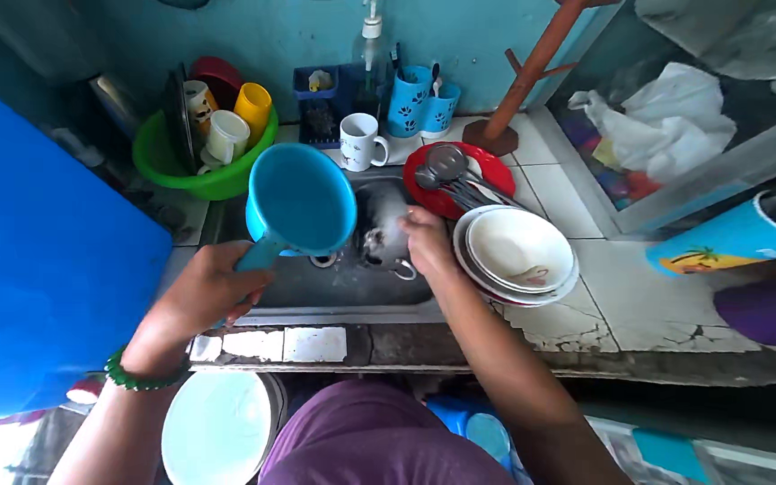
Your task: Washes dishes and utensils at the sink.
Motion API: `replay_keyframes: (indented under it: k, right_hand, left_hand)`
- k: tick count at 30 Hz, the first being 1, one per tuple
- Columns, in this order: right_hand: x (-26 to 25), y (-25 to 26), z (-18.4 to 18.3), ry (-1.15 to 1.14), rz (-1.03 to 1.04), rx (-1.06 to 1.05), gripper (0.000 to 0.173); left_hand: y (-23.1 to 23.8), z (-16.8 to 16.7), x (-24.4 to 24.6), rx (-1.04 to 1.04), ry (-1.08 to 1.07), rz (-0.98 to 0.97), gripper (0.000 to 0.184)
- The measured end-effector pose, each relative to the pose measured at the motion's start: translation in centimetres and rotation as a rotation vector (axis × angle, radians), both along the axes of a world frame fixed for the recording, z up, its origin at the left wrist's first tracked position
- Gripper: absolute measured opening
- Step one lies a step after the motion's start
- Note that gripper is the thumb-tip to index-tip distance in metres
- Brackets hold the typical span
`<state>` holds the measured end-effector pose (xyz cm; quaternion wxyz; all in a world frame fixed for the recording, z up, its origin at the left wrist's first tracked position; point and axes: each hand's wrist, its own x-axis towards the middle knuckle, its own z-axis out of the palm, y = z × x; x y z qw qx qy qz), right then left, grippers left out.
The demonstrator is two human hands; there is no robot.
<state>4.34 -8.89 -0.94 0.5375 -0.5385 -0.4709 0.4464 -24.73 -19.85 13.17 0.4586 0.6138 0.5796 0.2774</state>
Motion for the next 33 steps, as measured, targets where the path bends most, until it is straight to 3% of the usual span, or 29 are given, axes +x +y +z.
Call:
replay_keyframes:
  k: [3,8,11,15,17,20,22,26,33]
  right_hand:
    - [0.6,0.2,0.8,0.406,-0.194,0.066,0.023]
    - [1.1,-0.6,3.0,0.672,-0.275,0.133,0.021]
    - [1.3,-1.3,2.4,0.438,-0.097,0.227,0.019]
    - [0.4,-3.8,-0.3,-0.332,0.273,0.289,0.029]
    - [-0.2,-4.7,-1.6,-0.678,0.494,0.2,0.022]
    - [0.2,-5.3,-3.3,-0.968,0.745,0.093,0.031]
    - [1.0,-5.5,-3.8,-1.046,0.799,0.081,0.03]
    - [1.7,-5.5,-2.8,-1.087,0.876,-0.144,0.039]
    - [0.5,-1.7,-2.5,-0.602,0.488,-0.361,0.04]
  left_hand:
    - [-0.2,0.1,-0.9,0.014,-0.016,0.019,0.006]
    - [-0.2,-0.2,-1.7,0.02,-0.03,0.049,0.007]
    - [-0.1,-0.4,-1.9,0.021,-0.041,0.052,0.007]
    - [0.0,-0.4,-1.6,0.019,-0.047,0.056,0.007]
    - [0.2,-0.6,-1.3,0.006,-0.045,0.05,0.007]
    - [0.7,-1.2,-0.9,-0.016,-0.05,0.015,0.006]
    - [1.1,-1.7,-0.5,-0.048,-0.04,-0.005,0.005]
    - [2.0,-2.6,0.8,-0.095,0.025,-0.056,0.003]
    - [3.3,-2.8,4.7,-0.118,0.298,-0.162,0.012]
